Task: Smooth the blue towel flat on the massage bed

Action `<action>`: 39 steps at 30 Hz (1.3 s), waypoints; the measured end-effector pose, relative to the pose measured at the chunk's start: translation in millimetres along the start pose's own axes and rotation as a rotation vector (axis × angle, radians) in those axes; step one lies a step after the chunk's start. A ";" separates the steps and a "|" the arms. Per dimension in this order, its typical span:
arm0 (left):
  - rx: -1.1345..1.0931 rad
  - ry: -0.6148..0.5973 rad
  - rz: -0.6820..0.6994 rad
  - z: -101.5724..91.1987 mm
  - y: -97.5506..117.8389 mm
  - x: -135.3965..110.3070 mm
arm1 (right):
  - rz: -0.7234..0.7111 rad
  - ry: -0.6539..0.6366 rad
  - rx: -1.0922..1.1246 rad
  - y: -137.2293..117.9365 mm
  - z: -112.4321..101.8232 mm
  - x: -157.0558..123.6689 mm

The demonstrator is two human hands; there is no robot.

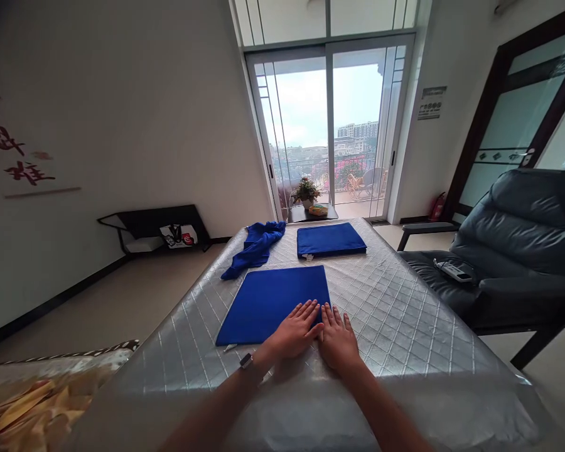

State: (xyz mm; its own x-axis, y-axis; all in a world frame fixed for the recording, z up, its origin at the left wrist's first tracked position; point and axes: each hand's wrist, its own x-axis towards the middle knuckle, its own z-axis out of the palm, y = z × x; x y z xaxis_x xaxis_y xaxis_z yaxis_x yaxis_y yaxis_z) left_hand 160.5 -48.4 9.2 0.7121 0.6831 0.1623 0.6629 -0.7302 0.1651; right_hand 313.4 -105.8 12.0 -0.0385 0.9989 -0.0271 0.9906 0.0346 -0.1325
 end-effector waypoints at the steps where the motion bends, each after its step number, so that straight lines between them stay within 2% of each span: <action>1: -0.019 -0.006 0.018 3.0 7.3 4.0 | -0.003 -0.004 -0.011 0.1 -0.3 0.0; 4: -0.049 -0.023 0.007 7.1 12.5 3.1 | 0.004 -0.016 -0.027 0.0 -1.9 -0.2; 7: -0.032 -0.044 -0.017 4.5 -0.1 -13.6 | 0.025 -0.023 -0.001 -0.9 -4.0 -0.5; 11: 0.036 -0.057 -0.161 -5.7 -32.5 -50.0 | 0.034 -0.027 0.047 -1.6 -4.9 -0.2; 16: 0.124 -0.129 -0.458 -22.4 -83.9 -102.9 | 0.034 -0.029 0.071 -0.5 -1.6 1.1; 20: 0.183 -0.085 -0.613 -24.1 -103.8 -132.5 | 0.030 -0.022 0.070 0.4 1.2 1.4; 27: 0.213 0.040 -0.633 -6.7 -104.5 -139.7 | 0.051 -0.032 0.029 -1.1 -0.7 1.7; 39: 0.184 0.112 -0.623 -2.4 -106.0 -139.2 | 0.015 -0.046 -0.030 0.6 -5.4 3.3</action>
State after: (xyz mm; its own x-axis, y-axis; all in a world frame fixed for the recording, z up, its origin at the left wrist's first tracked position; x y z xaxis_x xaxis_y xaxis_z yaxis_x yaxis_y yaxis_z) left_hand -9.4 -66.1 -28.5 0.1604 0.9682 0.1918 0.9791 -0.1807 0.0935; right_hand 314.5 -102.3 17.2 -0.0294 0.9968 -0.0746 0.9945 0.0217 -0.1022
